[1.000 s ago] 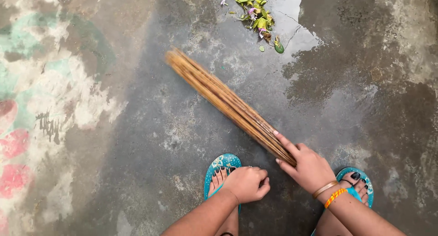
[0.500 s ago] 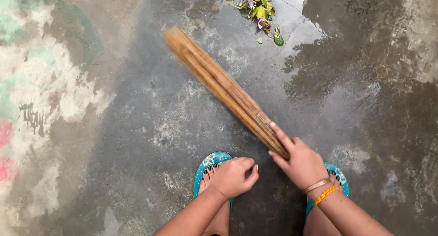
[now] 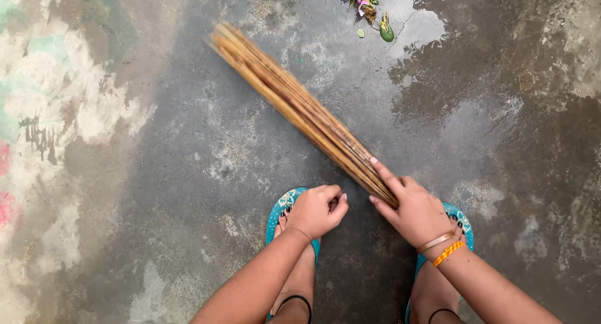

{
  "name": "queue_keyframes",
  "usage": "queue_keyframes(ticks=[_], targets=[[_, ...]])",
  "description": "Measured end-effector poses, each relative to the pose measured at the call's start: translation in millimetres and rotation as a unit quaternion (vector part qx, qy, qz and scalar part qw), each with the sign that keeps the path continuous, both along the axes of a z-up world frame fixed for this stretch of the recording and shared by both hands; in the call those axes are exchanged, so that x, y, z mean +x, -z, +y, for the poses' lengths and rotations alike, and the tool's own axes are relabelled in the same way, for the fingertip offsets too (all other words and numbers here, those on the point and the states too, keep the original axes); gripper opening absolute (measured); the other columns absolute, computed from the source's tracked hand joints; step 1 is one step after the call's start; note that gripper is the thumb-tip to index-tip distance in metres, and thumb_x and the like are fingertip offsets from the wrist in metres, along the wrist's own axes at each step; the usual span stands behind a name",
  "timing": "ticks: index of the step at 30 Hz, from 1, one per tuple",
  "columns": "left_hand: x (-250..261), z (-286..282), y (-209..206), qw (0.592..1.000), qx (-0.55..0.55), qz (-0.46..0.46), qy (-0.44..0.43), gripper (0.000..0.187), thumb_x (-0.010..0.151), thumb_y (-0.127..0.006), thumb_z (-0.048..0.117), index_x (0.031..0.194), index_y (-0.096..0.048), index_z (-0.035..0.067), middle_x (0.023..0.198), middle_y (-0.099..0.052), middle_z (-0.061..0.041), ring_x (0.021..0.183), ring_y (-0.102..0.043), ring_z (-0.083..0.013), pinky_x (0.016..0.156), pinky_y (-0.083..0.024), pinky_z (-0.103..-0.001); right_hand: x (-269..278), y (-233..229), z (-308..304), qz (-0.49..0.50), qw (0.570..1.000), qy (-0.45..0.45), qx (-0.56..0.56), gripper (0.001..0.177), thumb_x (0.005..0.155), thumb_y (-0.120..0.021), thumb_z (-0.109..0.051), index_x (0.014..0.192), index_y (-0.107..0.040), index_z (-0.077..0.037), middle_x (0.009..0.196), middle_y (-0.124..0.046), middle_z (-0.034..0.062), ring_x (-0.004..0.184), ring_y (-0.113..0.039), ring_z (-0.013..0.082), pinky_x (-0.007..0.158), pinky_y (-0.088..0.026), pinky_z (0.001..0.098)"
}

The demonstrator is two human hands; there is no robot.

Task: Sweeping debris on a concrete floor and fixing a broom.

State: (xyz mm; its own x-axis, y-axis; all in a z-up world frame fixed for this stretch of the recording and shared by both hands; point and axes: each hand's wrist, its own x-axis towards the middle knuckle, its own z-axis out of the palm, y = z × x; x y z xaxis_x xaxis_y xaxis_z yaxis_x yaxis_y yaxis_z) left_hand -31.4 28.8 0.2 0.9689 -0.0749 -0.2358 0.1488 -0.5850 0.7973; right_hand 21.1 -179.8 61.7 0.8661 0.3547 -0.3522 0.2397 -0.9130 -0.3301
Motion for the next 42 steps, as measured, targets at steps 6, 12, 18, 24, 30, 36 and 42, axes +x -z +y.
queue_keyframes(ticks=[6,12,18,24,30,36,42], targets=[[-0.5,-0.2,3.0,1.000,0.010,0.008,0.001,0.022,0.090,-0.064,0.026,0.078,-0.067,0.007,0.072,-0.068,-0.009,0.068,-0.068,-0.0297,0.065,-0.055,-0.043,5.2,-6.8,-13.3,-0.071,0.991,0.106,0.039,0.083,0.084,-0.073,-0.043,0.158,-0.036,-0.036,0.096,-0.069,0.0141,0.081,-0.070,0.0392,0.069,-0.057,0.0501],[0.6,-0.2,2.6,1.000,0.004,-0.010,-0.007,0.020,0.088,-0.064,0.025,0.080,-0.068,0.008,0.075,-0.069,-0.009,0.069,-0.070,-0.0296,0.066,-0.056,-0.043,-15.2,-1.7,-5.5,-0.051,0.995,-0.046,0.072,0.078,0.083,-0.073,-0.042,0.154,-0.040,-0.037,0.099,-0.067,0.0149,0.080,-0.071,0.0365,0.068,-0.059,0.0467],[1.2,0.8,3.3,1.000,0.006,0.004,-0.013,0.021,0.089,-0.064,0.026,0.079,-0.067,0.007,0.075,-0.069,-0.010,0.069,-0.069,-0.0300,0.066,-0.056,-0.043,-1.9,7.5,-8.7,-0.038,0.999,-0.001,0.020,0.079,0.085,-0.071,-0.043,0.156,-0.036,-0.039,0.098,-0.067,0.0151,0.082,-0.070,0.0390,0.068,-0.058,0.0498],[3.1,1.4,-0.8,1.000,-0.007,0.025,-0.016,0.021,0.088,-0.063,0.025,0.079,-0.067,0.007,0.074,-0.069,-0.010,0.068,-0.069,-0.0294,0.065,-0.056,-0.042,7.6,-9.2,-14.0,-0.053,0.995,0.079,0.018,0.083,0.085,-0.071,-0.044,0.159,-0.034,-0.039,0.088,-0.067,0.0140,0.076,-0.070,0.0376,0.069,-0.058,0.0499],[0.7,1.5,6.5,1.000,0.013,0.013,0.004,0.022,0.088,-0.064,0.026,0.078,-0.069,0.007,0.076,-0.070,-0.010,0.070,-0.070,-0.0309,0.067,-0.056,-0.044,-9.1,3.5,-1.6,-0.096,0.982,-0.117,0.112,0.078,0.082,-0.070,-0.041,0.154,-0.038,-0.035,0.093,-0.066,0.0159,0.078,-0.071,0.0387,0.064,-0.058,0.0484],[0.3,1.8,-0.1,1.000,0.010,0.010,0.000,0.022,0.090,-0.061,0.025,0.080,-0.069,0.007,0.078,-0.069,-0.010,0.072,-0.070,-0.0303,0.069,-0.057,-0.043,20.6,-9.1,5.3,0.009,0.997,0.023,-0.075,0.080,0.087,-0.068,-0.052,0.158,-0.032,-0.045,0.102,-0.068,0.0137,0.086,-0.071,0.0401,0.073,-0.059,0.0505],[0.2,2.7,0.1,1.000,-0.003,0.010,-0.005,0.023,0.090,-0.061,0.026,0.079,-0.069,0.007,0.078,-0.069,-0.009,0.072,-0.069,-0.0305,0.068,-0.056,-0.043,26.2,-14.5,-16.1,-0.044,0.992,0.116,0.010,0.085,0.085,-0.068,-0.048,0.162,-0.033,-0.038,0.103,-0.072,0.0145,0.087,-0.073,0.0378,0.072,-0.059,0.0501]])
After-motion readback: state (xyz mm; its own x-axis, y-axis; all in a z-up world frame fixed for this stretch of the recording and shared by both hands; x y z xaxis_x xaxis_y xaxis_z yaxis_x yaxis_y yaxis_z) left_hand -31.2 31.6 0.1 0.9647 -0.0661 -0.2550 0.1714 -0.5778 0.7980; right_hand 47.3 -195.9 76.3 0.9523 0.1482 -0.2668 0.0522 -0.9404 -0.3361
